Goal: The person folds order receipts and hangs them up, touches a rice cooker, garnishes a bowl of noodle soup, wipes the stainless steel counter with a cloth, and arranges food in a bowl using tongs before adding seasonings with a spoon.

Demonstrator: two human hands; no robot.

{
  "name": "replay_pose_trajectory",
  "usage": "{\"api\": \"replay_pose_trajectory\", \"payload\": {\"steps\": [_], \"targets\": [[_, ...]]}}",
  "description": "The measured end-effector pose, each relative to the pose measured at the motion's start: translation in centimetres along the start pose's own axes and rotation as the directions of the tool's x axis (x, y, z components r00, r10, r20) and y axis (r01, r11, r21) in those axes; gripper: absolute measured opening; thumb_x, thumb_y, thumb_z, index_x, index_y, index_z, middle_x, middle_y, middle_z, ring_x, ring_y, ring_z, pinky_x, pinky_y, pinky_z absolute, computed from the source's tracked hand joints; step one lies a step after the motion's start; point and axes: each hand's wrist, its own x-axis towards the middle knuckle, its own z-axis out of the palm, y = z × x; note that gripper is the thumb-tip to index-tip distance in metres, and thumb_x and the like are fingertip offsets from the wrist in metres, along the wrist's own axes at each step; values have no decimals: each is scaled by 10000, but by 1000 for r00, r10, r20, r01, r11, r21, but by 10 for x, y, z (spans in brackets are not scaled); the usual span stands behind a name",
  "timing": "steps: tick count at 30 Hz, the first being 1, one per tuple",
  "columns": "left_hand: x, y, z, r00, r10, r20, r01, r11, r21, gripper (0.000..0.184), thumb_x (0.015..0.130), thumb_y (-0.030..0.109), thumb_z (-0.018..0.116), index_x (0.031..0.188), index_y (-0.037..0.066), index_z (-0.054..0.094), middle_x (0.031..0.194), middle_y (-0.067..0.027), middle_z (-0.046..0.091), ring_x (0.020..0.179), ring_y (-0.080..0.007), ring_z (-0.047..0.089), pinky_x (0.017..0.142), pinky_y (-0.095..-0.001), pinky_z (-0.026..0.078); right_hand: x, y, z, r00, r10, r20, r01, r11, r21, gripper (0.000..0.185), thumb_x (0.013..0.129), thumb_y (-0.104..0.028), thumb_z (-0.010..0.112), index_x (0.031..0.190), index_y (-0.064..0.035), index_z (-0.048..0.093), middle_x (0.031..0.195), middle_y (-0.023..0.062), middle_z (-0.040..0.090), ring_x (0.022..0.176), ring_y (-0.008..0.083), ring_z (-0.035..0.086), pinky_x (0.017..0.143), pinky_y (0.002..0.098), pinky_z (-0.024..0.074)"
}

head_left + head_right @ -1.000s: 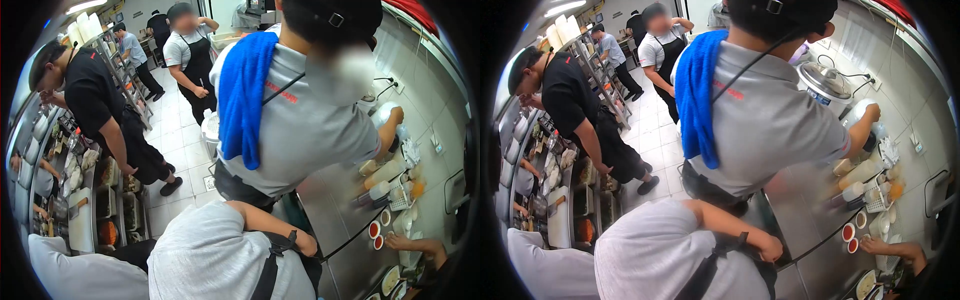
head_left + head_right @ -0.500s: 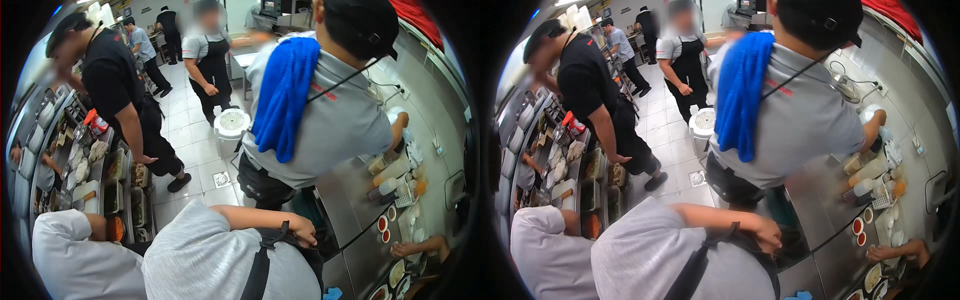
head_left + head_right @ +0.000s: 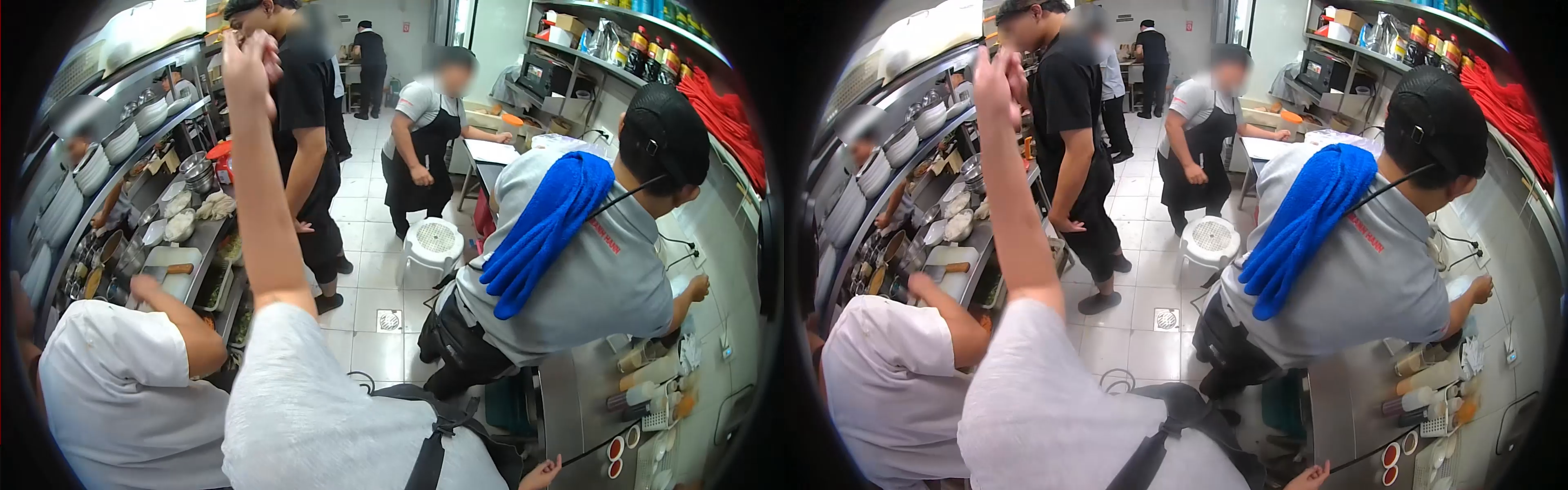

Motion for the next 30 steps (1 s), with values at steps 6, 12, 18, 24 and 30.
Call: {"api": "replay_pose_trajectory", "payload": {"steps": [6, 12, 18, 24, 30], "targets": [[128, -29, -82, 991, -88, -99, 106, 976, 189, 221, 936, 177, 567, 1071, 19, 492, 623, 16, 459, 437, -43, 372, 351, -201, 239, -16, 71, 35, 986, 146, 84, -160, 970, 184, 328, 915, -35, 527, 1240, -68, 553, 800, 59, 554, 696, 160, 521, 631, 290, 458], [-103, -9, 2, 542, -228, 809, 447, 893, -47, 218, 886, 121, 588, 1047, -25, 607, 778, -40, 618, 651, -84, 586, 547, -221, 459, -17, 73, 36, 984, 149, 96, -163, 973, 166, 199, 913, -125, 586, 1074, -17, 631, 929, 133, 652, 778, 207, 627, 705, 313, 510], [-354, 19, 155, -399, -48, 916, 897, 187, 401, 455, 877, 362, 660, 590, 153, 375, 531, 90, 350, 454, -17, 293, 403, -213, 194, -15, 61, 25, 975, 208, 76, -217, 964, 151, 185, 879, -181, 659, 879, 4, 659, 737, 60, 640, 638, 128, 574, 588, 266, 468], [-501, 22, 134, -590, 270, 761, 806, 249, 537, 509, 948, 482, 496, 604, 107, 493, 572, 60, 377, 514, -61, 329, 481, -219, 266, -25, 55, 24, 899, 437, -31, -430, 895, 119, 319, 889, -309, 647, 808, 0, 651, 716, 60, 640, 599, 120, 541, 545, 266, 435], [-521, 12, 129, -598, 357, 717, 769, 5, 639, 253, 946, 249, 470, 854, 56, 605, 652, 55, 494, 577, -20, 418, 510, -194, 325, -47, 35, 10, 829, 548, -113, -501, 816, 288, 388, 954, -337, 536, 816, 11, 635, 728, 45, 619, 616, 97, 517, 536, 251, 408]]}}
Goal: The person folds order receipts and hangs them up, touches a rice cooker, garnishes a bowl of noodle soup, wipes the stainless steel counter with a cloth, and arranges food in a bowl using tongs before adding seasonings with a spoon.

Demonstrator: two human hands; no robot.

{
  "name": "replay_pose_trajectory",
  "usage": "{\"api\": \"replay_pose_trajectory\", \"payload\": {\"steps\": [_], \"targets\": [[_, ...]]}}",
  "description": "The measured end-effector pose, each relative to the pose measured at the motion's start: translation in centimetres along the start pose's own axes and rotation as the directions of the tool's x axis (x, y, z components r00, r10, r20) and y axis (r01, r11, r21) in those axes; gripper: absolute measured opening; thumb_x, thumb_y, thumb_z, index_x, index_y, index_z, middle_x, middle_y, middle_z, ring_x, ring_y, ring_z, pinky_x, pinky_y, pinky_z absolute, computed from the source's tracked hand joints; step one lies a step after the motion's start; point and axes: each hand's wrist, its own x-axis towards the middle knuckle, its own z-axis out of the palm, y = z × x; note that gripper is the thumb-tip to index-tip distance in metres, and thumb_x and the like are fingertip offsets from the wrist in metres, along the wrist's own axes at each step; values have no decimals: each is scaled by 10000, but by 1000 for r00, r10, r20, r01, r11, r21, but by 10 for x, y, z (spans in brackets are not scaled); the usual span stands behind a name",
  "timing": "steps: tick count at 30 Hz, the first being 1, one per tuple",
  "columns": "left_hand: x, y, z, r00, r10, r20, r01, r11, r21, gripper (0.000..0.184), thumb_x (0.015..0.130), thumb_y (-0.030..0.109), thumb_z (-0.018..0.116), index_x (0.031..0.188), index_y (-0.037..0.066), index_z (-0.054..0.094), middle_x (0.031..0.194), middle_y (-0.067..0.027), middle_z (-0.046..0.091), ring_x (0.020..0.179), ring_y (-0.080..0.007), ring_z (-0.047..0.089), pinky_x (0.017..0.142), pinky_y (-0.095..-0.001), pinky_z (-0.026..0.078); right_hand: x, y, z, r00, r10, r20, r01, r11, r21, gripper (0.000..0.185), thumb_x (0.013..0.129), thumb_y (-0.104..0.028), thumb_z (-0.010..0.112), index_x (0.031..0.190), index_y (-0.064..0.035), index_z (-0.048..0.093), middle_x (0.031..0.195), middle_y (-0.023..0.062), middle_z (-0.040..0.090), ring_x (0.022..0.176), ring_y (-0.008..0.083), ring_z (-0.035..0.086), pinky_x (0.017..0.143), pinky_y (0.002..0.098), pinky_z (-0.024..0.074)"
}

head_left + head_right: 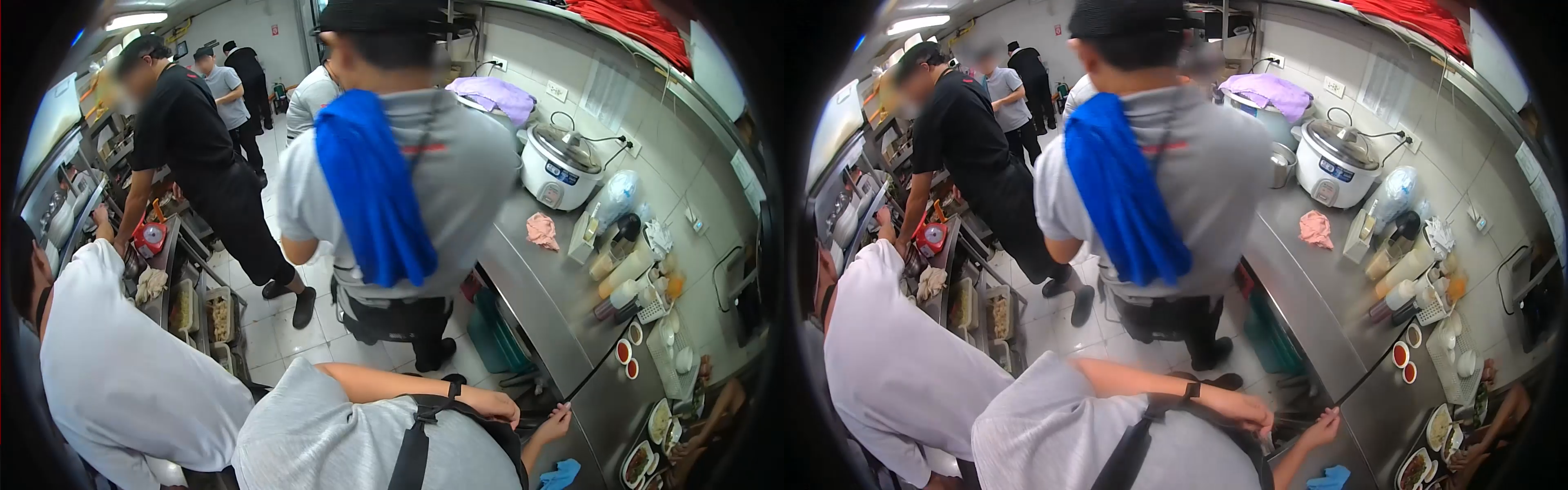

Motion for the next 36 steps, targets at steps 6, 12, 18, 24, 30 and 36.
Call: {"api": "replay_pose_trajectory", "payload": {"steps": [6, 12, 18, 24, 30, 36], "targets": [[-6, 6, 2, 989, 102, 111, -131, 945, 299, 172, 886, 111, 407, 881, 23, 555, 756, 15, 472, 616, -47, 359, 559, -210, 311, -4, -16, -1, 994, -5, 112, 12, 998, -60, 418, 965, -358, 507, 825, 16, 629, 740, 52, 623, 652, 120, 534, 591, 262, 427], [-12, 22, -4, 995, -65, 82, 47, 978, 204, 159, 867, 88, 408, 896, 41, 557, 815, 6, 496, 652, -49, 385, 584, -214, 328, -3, -11, -1, 992, -41, 120, 57, 990, -130, 418, 956, -358, 518, 841, 30, 624, 760, 77, 644, 677, 154, 555, 637, 297, 452], [0, 14, -18, 977, -180, 113, 146, 955, 259, 192, 888, 110, 423, 977, 33, 575, 861, -7, 514, 685, -57, 429, 598, -228, 360, -11, -38, -1, 995, -38, 95, 52, 987, -151, 424, 963, -343, 505, 815, 36, 627, 767, 81, 650, 693, 155, 573, 659, 294, 462], [5, 12, -23, 988, 26, 149, -68, 956, 284, 179, 923, 140, 537, 1027, 11, 601, 909, 9, 575, 818, -76, 510, 731, -240, 429, -4, -8, 7, 992, -122, 35, 125, 987, -102, 336, 935, -282, 575, 760, -3, 643, 689, 45, 634, 606, 110, 544, 577, 265, 437], [2, 7, -33, 987, -67, 143, 39, 981, 190, 223, 948, 237, 565, 905, 20, 596, 744, 20, 568, 667, -48, 506, 613, -211, 420, -5, -21, 7, 990, -131, 45, 136, 978, -155, 390, 944, -324, 550, 747, 4, 624, 696, 53, 646, 608, 117, 539, 582, 283, 435], [-9, 35, -58, 979, -200, -44, 203, 972, 116, 282, 955, 286, 547, 849, 35, 618, 670, 26, 478, 615, -72, 459, 574, -233, 392, -4, -22, 11, 993, -110, 32, 114, 973, -201, 401, 944, -336, 550, 735, -6, 637, 672, 40, 626, 598, 99, 509, 590, 268, 428]]}}
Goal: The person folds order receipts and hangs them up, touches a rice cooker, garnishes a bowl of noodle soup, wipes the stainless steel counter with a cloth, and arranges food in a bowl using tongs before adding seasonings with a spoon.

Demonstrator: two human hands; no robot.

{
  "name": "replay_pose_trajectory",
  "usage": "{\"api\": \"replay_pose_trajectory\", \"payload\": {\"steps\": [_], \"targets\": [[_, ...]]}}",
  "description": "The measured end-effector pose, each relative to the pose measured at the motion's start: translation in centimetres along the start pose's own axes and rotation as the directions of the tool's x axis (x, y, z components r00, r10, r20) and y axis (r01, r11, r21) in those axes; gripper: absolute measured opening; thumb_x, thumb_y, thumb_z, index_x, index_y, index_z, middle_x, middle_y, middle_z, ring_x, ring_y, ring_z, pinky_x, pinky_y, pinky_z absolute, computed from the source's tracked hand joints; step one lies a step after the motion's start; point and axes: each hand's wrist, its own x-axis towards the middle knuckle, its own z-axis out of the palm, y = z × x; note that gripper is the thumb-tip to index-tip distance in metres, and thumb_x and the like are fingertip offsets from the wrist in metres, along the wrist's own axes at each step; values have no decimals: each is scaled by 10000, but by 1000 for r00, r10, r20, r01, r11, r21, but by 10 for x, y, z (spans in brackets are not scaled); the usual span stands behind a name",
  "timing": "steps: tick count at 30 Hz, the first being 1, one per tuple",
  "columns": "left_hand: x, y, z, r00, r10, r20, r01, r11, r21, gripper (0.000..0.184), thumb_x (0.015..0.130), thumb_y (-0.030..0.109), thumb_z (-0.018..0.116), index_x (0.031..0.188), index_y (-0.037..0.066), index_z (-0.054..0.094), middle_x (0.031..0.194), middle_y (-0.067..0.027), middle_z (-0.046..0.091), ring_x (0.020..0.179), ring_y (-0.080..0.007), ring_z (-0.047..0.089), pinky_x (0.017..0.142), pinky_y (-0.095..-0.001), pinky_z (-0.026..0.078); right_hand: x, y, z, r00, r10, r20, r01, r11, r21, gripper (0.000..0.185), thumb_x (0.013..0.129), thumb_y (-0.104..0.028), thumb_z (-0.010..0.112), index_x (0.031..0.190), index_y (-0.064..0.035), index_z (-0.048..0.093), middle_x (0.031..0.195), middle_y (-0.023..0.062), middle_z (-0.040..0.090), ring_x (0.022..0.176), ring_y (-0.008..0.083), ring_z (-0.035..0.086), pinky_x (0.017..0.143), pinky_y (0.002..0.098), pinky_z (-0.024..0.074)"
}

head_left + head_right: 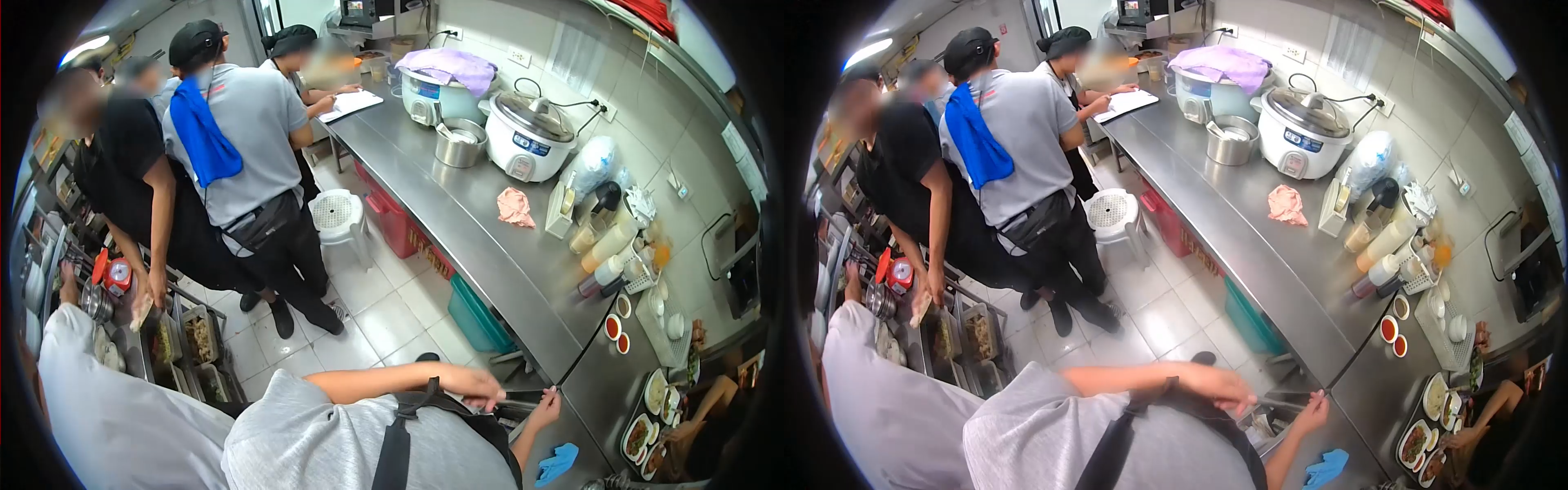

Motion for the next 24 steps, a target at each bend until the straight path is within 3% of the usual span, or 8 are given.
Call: {"api": "replay_pose_trajectory", "payload": {"steps": [4, 6, 7, 10, 15, 17, 19, 24], "targets": [[-56, 73, -18, 894, 363, -264, -342, 932, 124, 325, 957, 334, 520, 885, 36, 629, 698, 8, 528, 643, -84, 495, 562, -253, 397, 13, 17, -7, 916, 330, 228, -372, 912, 173, 267, 931, -293, 582, 869, -41, 644, 760, 11, 612, 665, 96, 505, 634, 245, 426], [-110, 123, -34, 794, 605, -68, -560, 769, 309, 237, 914, 283, 614, 787, 83, 618, 678, 2, 550, 629, -91, 522, 561, -226, 423, 13, -46, -20, 772, 405, 490, -627, 616, 478, 206, 922, -258, 596, 977, -60, 607, 838, 13, 588, 727, 105, 509, 663, 255, 434], [-132, 144, -28, 617, 781, 96, -786, 617, 30, 205, 900, 256, 639, 756, 112, 614, 725, 0, 578, 662, -121, 547, 573, -254, 437, 17, -86, -30, 683, 387, 620, -730, 394, 559, 206, 917, -241, 604, 1031, -70, 588, 877, 14, 576, 758, 109, 511, 677, 260, 439], [-185, 215, -7, 230, 652, 722, -947, 320, 12, 193, 945, 175, 542, 832, 62, 650, 914, -107, 596, 723, -264, 580, 620, -362, 473, 61, -183, -54, 707, -149, 692, -610, 368, 702, 115, 890, -124, 614, 999, -111, 577, 834, 20, 550, 782, 143, 519, 717, 280, 449], [-199, 276, 13, 348, 182, 919, -928, 208, 310, 381, 886, 81, 335, 1012, -147, 613, 983, -289, 612, 923, -343, 622, 869, -404, 492, 114, -295, -53, 357, -803, 476, -636, 164, 754, 117, 852, -122, 645, 963, -105, 612, 765, 38, 542, 702, 157, 509, 671, 296, 451], [-197, 289, 10, 385, 98, 918, -911, 203, 360, 396, 886, 92, 329, 1021, -157, 606, 969, -288, 621, 907, -347, 630, 874, -397, 492, 120, -322, -31, 248, -853, 460, -688, 178, 703, 123, 849, -126, 650, 965, -101, 615, 763, 43, 548, 693, 160, 512, 662, 298, 451], [-195, 276, 13, 368, 353, 860, -915, -29, 403, 108, 704, 86, 569, 611, 58, 522, 637, -46, 517, 612, -202, 551, 535, -301, 422, 119, -344, 0, 125, -878, 462, -738, 229, 635, 129, 847, -130, 654, 966, -96, 619, 761, 48, 554, 684, 163, 515, 654, 300, 450], [-200, 290, 7, 462, 305, 833, -869, -31, 494, 147, 718, 38, 659, 611, 64, 561, 641, -48, 578, 571, -214, 589, 533, -293, 453, 114, -375, 50, -102, -854, 511, -795, 379, 474, 146, 839, -140, 666, 969, -84, 627, 756, 60, 571, 663, 171, 522, 632, 305, 449]]}}
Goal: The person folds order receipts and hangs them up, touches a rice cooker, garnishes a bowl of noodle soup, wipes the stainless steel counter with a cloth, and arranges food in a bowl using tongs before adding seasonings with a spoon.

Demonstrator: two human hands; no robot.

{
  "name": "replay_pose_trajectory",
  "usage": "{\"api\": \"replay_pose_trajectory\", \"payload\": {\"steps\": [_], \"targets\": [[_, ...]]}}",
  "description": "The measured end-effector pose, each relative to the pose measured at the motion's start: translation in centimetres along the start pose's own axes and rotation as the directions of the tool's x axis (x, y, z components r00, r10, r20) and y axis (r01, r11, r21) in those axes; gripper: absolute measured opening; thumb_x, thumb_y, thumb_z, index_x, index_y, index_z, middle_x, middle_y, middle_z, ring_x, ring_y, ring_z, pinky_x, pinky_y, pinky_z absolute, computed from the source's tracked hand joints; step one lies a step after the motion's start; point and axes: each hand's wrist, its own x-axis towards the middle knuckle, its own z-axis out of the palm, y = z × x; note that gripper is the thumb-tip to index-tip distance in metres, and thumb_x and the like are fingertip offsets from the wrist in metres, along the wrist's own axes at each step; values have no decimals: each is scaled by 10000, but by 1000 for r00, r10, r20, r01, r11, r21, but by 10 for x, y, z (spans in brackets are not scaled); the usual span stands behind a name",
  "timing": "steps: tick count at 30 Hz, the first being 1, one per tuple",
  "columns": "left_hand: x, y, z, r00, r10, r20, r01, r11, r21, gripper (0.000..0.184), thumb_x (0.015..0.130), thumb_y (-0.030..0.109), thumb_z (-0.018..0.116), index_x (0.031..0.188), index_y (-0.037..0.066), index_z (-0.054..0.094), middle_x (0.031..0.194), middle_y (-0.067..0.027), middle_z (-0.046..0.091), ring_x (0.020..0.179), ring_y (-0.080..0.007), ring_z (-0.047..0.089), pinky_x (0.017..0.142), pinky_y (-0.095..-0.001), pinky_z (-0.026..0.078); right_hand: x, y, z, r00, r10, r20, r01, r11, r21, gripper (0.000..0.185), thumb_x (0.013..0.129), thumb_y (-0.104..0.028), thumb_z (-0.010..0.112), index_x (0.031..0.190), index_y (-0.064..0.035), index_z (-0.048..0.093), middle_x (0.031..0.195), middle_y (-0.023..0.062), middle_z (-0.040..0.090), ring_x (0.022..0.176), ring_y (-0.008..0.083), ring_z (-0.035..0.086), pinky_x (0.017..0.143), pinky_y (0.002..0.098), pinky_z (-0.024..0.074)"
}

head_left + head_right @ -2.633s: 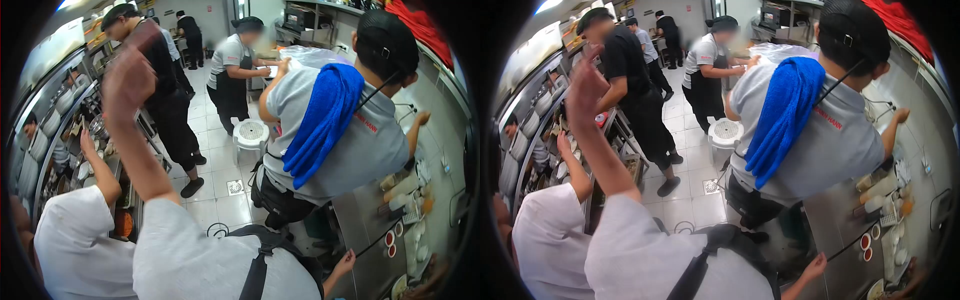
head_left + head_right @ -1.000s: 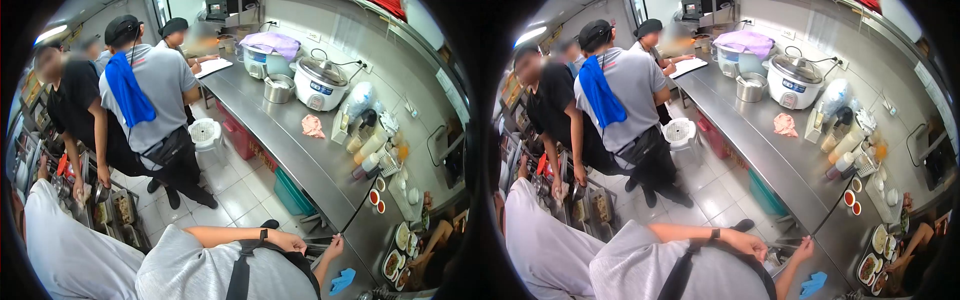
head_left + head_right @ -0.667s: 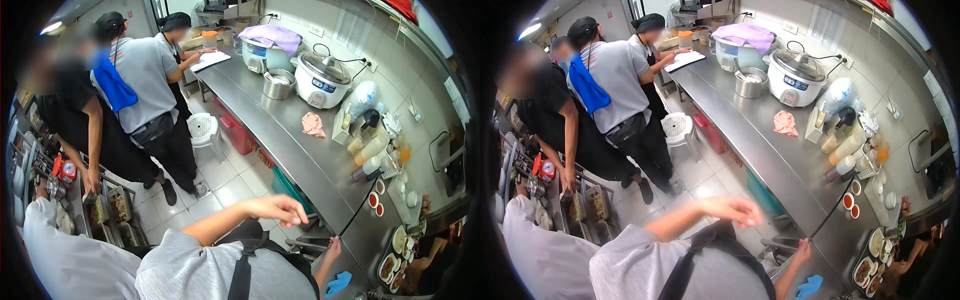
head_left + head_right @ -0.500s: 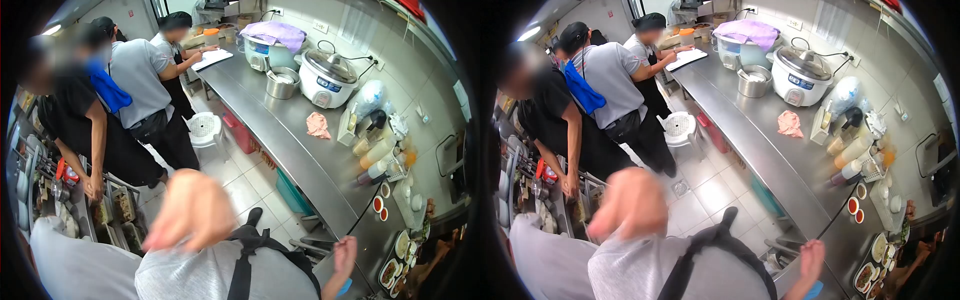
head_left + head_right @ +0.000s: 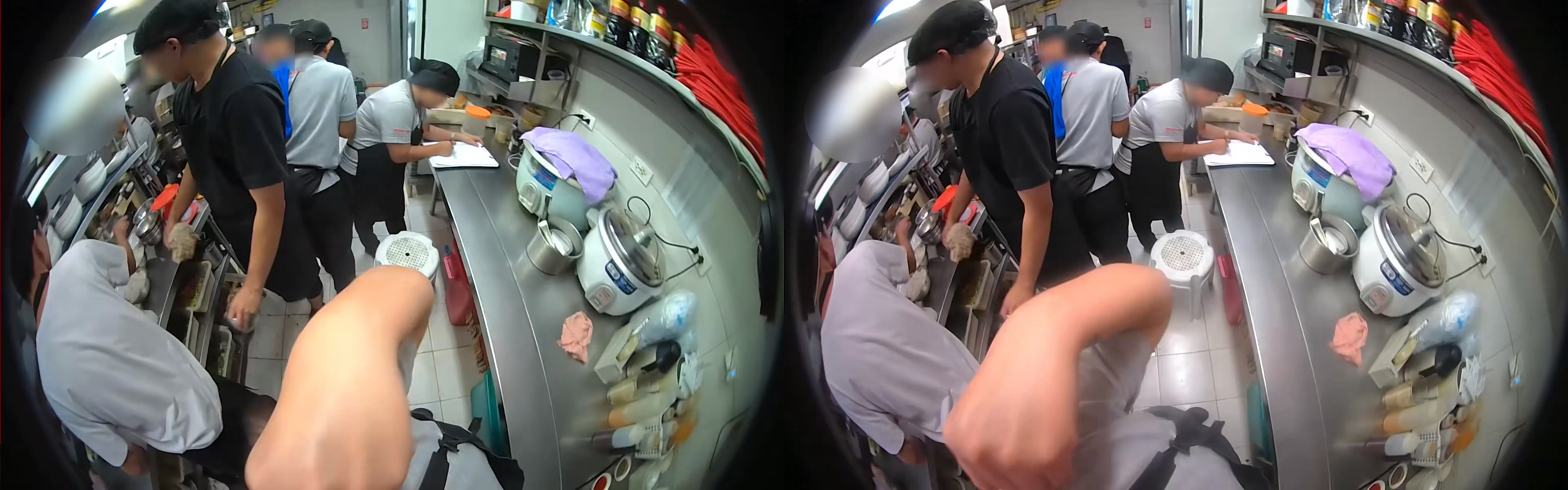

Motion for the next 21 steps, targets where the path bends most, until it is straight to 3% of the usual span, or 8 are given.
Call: {"api": "replay_pose_trajectory", "payload": {"steps": [8, 11, 13, 14, 16, 18, 20, 21], "targets": [[-15, -13, -8, 990, -115, -87, 105, 989, -108, 139, 742, 35, 689, 654, 55, 584, 681, -57, 612, 605, -208, 619, 557, -284, 472, 32, 7, -28, 977, 157, 143, -170, 982, 80, 178, 828, -156, 684, 974, -65, 640, 748, 79, 596, 628, 183, 534, 598, 313, 447], [-20, -29, 5, 961, -194, -199, 152, 966, -207, 136, 751, 33, 700, 669, 52, 593, 695, -61, 624, 618, -206, 630, 566, -281, 479, 39, 6, -32, 951, 178, 252, -208, 973, 97, 190, 824, -162, 691, 976, -57, 644, 746, 86, 606, 615, 188, 539, 585, 316, 446], [-39, -58, 34, 870, -330, -366, 184, 907, -379, 135, 757, 32, 708, 680, 49, 598, 705, -63, 633, 626, -205, 637, 572, -278, 484, 42, 3, -35, 928, 182, 324, -229, 967, 113, 199, 821, -166, 696, 977, -53, 648, 744, 91, 613, 606, 191, 542, 576, 318, 446], [-52, -79, 58, 777, -432, -457, 189, 853, -486, 135, 760, 32, 712, 685, 48, 601, 710, -64, 637, 631, -204, 641, 575, -277, 486, 44, 1, -36, 915, 180, 362, -238, 963, 123, 203, 819, -168, 698, 978, -50, 649, 743, 94, 616, 602, 192, 543, 572, 319, 445], [-82, -125, 122, 470, -679, -564, 126, 684, -719, 131, 821, 133, 727, 859, 40, 643, 891, -91, 669, 800, -174, 641, 718, -296, 498, 44, -4, -40, 886, 167, 432, -249, 959, 139, 212, 816, -172, 703, 979, -45, 652, 741, 98, 622, 593, 195, 546, 563, 321, 445], [-75, -156, 174, 201, -709, -676, 10, 692, -722, 166, 831, 156, 714, 897, 44, 612, 853, -79, 655, 815, -159, 631, 738, -269, 485, 43, -7, -43, 853, 154, 498, -269, 949, 167, 221, 814, -176, 708, 980, -41, 656, 739, 103, 629, 585, 199, 549, 555, 323, 445], [-81, -184, 229, -108, -798, -593, -305, 595, -744, 208, 883, 219, 650, 969, 38, 593, 783, -60, 627, 797, -144, 617, 751, -258, 479, 42, -4, -49, 807, 151, 570, -315, 928, 201, 230, 811, -180, 712, 981, -36, 659, 737, 108, 635, 576, 202, 552, 546, 325, 444], [-95, -196, 253, -208, -878, -431, -306, 477, -824, 299, 921, 311, 574, 1069, 51, 577, 822, -51, 602, 826, -133, 588, 759, -262, 467, 43, 0, -53, 795, 159, 586, -319, 930, 181, 234, 809, -182, 715, 982, -33, 660, 736, 111, 638, 572, 203, 554, 542, 326, 444]]}}
